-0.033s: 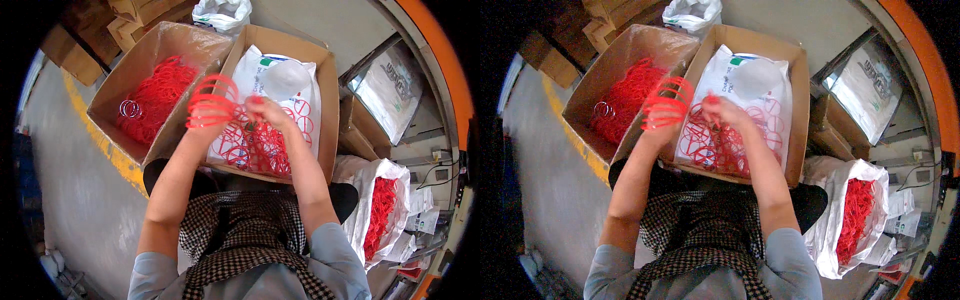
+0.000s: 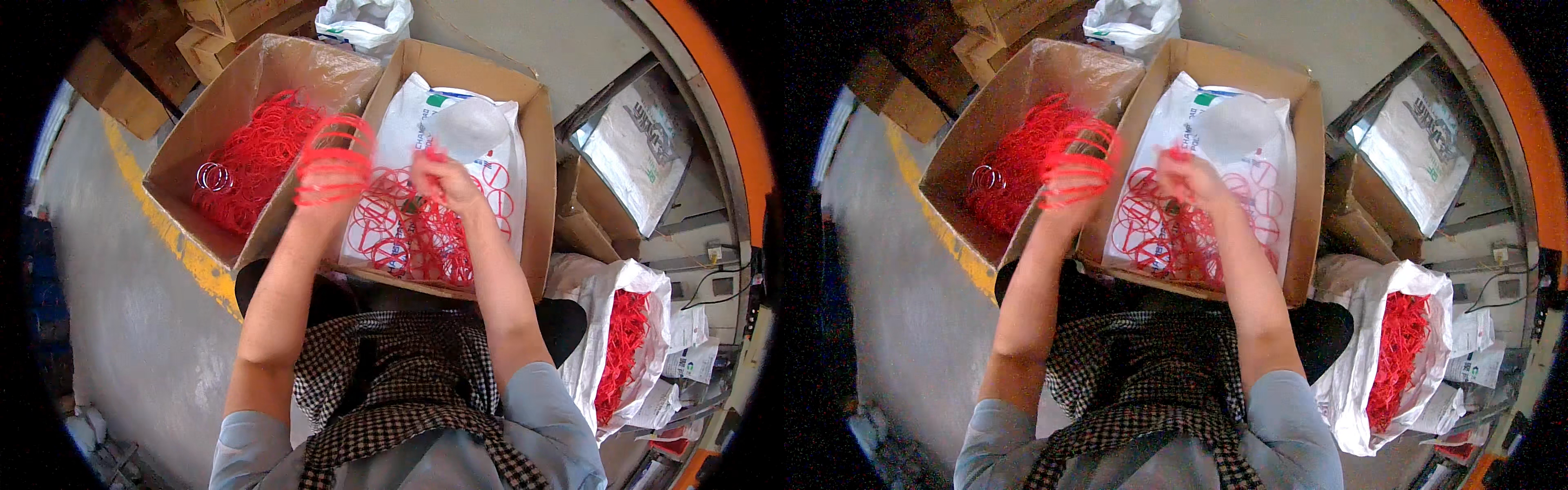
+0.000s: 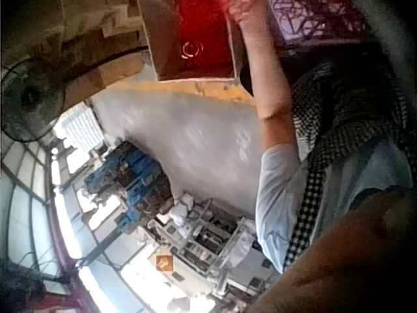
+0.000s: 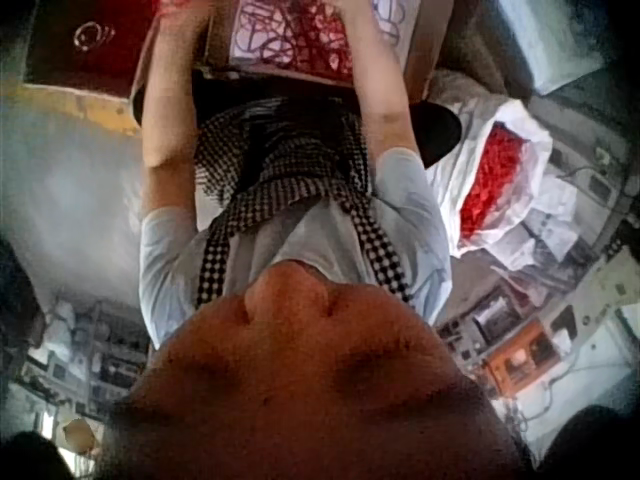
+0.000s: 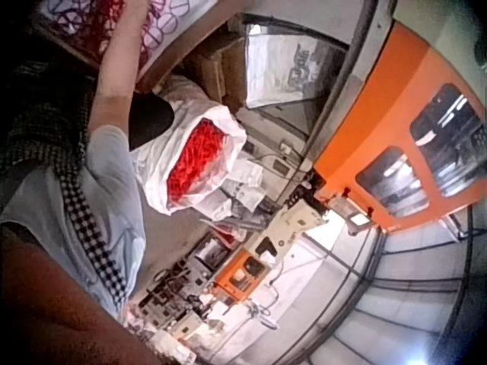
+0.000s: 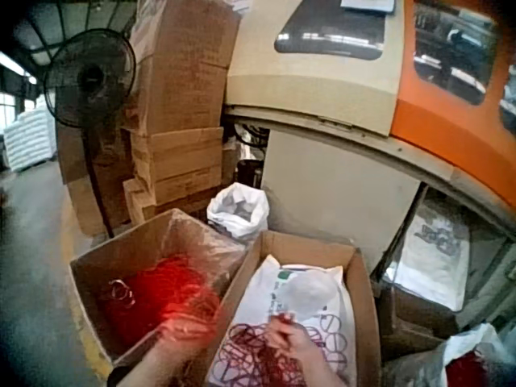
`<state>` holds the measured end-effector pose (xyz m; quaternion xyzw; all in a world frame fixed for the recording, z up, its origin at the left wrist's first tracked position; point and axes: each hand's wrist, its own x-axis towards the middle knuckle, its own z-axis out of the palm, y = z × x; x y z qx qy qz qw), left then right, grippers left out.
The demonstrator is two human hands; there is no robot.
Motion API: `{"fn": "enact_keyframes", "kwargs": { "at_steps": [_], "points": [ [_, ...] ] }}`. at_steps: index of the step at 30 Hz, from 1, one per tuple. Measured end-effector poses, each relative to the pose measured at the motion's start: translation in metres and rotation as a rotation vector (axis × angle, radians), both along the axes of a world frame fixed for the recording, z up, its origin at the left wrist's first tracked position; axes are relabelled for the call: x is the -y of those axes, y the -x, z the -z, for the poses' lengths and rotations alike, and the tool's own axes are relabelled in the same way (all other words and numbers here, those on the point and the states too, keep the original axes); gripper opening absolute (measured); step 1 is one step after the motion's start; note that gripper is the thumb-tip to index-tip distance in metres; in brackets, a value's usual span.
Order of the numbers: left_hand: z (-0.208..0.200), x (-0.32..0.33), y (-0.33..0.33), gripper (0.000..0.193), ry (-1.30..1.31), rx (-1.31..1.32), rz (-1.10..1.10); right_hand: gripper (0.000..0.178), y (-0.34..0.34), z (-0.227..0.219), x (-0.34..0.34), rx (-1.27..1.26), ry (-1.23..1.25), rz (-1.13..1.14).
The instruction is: The person sits at a workbench and repeatedly picks tangled red plastic rings from a central cardboard box. They separate the rings by hand and place them into a second cardboard box to the left. The process continues throughout the clip.
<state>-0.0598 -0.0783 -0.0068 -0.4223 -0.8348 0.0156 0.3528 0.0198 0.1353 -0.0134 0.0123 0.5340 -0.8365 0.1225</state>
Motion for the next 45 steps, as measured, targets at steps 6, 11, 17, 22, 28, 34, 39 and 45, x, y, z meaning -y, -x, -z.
{"fn": "enact_keyframes", "kwargs": {
  "at_steps": [6,11,17,22,28,34,39,45],
  "points": [
    [-0.003,0.011,0.017,0.020,-0.728,1.202,-0.017,0.038,0.008,0.108,0.023,0.041,-0.991,-0.007],
    [-0.021,-0.004,0.012,0.044,-1.303,1.820,0.223,0.032,0.004,0.176,0.070,0.108,-1.701,-0.267],
    [0.019,-0.006,-0.001,0.046,-0.472,1.103,0.258,0.033,-0.003,0.104,0.037,-0.050,-1.478,0.002],
    [0.021,-0.024,-0.010,0.024,-0.439,1.200,0.120,0.033,-0.021,0.005,-0.002,-0.109,-0.893,0.135],
    [0.008,-0.031,-0.018,0.021,-0.555,1.405,0.231,0.023,-0.031,-0.005,0.018,0.008,-0.297,0.179],
    [0.008,-0.028,-0.021,0.017,-0.635,1.195,0.174,0.021,-0.017,-0.018,0.034,-0.063,-0.888,0.313],
    [-0.021,-0.013,-0.014,0.018,-1.327,2.013,0.211,0.029,-0.008,0.016,0.019,-0.290,-1.668,0.128],
    [-0.026,-0.008,0.007,0.023,-1.597,2.025,0.386,0.025,0.014,0.145,0.042,0.126,-1.681,-0.091]
  ]
}}
